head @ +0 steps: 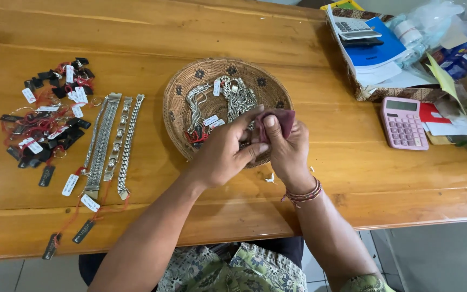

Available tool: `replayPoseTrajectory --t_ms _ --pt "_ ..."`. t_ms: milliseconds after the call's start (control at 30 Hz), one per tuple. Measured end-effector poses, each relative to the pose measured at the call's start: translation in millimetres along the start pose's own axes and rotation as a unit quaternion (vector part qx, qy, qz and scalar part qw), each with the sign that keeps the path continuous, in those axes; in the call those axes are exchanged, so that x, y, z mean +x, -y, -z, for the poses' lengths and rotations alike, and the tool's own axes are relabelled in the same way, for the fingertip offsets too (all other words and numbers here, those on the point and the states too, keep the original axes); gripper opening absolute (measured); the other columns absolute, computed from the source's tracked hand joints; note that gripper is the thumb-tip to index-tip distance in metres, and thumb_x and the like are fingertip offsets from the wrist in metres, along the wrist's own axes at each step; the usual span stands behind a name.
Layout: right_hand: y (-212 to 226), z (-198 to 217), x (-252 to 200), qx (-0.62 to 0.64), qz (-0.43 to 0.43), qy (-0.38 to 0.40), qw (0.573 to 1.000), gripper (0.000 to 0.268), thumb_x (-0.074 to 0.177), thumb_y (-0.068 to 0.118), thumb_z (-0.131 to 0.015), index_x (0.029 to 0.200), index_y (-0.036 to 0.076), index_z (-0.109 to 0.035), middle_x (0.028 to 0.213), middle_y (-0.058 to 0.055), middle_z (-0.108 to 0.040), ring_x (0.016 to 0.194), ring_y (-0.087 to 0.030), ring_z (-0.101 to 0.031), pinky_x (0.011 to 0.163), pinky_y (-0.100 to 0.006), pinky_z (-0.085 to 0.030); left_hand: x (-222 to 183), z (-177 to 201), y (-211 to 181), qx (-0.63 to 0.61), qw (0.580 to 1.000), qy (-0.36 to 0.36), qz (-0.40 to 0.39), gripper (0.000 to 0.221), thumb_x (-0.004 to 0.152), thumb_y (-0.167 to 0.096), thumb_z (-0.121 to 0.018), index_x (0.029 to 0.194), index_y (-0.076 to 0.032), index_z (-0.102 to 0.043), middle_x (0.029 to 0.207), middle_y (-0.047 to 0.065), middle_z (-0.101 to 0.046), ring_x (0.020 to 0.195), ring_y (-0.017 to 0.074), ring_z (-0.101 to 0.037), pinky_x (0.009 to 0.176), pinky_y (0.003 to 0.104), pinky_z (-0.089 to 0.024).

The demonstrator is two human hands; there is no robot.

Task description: Polishing silver jewelry chains with a cloth and arranging them on a wooden table for inspection.

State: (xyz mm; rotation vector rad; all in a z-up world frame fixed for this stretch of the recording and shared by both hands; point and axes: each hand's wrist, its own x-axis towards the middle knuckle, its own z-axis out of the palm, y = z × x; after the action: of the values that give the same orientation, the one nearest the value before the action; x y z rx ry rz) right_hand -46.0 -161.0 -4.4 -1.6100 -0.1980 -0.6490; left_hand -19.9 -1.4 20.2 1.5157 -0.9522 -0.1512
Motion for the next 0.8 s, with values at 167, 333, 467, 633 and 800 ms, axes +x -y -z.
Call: replayPoseTrajectory --t_ms 167,333,467,633,800 --pt "10.3 -6.7 0.1 0.040 -0.037 0.020 0.998 0.023 0.104 0.019 -0.062 0.085 0.006 -0.064 0.067 -0.008 -0.068 0.060 -0.012 -0.063 0.062 -0.023 -0.051 -1.7 4.9 8.3 -0.013 1.000 -0.003 0.007 0.063 0.096 -0.004 -0.068 0.152 0.001 -0.042 0.104 0.026 -0.073 0.084 0.0328 -0.074 0.080 0.048 -0.060" --pt "-21.8 5.3 4.4 0.093 -0.054 -0.040 0.993 0.037 0.109 0.026 -0.056 0.076 0.008 -0.060 0.055 -0.006 -0.061 0.047 -0.011 -0.062 0.051 -0.019 -0.049 -0.9 2.3 -13.2 0.033 0.999 0.008 0.000 0.058 0.094 -0.002 -0.068 0.148 0.004 -0.045 0.118 0.032 -0.070 0.101 0.0467 -0.073 0.088 0.057 -0.058" --pt "-7.2 0.3 4.9 0.072 -0.049 0.000 0.996 0.026 0.104 0.020 -0.064 0.082 0.005 -0.063 0.061 -0.010 -0.065 0.051 -0.015 -0.066 0.057 -0.026 -0.056 -2.4 12.0 -1.0 0.036 0.999 -0.018 0.000 0.059 0.095 0.002 -0.066 0.149 0.005 -0.045 0.121 0.033 -0.068 0.104 0.0465 -0.072 0.094 0.059 -0.056" --pt "3.1 -2.5 1.5 -0.025 -0.020 -0.003 0.999 0.029 0.106 0.021 -0.062 0.081 0.006 -0.064 0.057 -0.007 -0.062 0.049 -0.014 -0.059 0.057 -0.025 -0.052 -1.1 6.7 -16.4 0.081 0.996 -0.001 0.045 0.054 0.096 -0.003 -0.067 0.144 0.010 -0.046 0.113 0.036 -0.069 0.097 0.0463 -0.074 0.088 0.059 -0.057" --pt "7.6 -8.1 9.6 -0.101 0.040 -0.065 0.992 0.033 0.108 0.020 -0.057 0.082 0.004 -0.069 0.063 -0.011 -0.066 0.062 -0.017 -0.063 0.070 -0.030 -0.054 -6.8 8.4 -10.7 0.207 0.975 -0.015 0.084 0.036 0.106 -0.028 -0.051 0.101 0.003 -0.068 0.067 0.022 -0.066 0.061 0.0392 -0.071 0.053 0.046 -0.054"
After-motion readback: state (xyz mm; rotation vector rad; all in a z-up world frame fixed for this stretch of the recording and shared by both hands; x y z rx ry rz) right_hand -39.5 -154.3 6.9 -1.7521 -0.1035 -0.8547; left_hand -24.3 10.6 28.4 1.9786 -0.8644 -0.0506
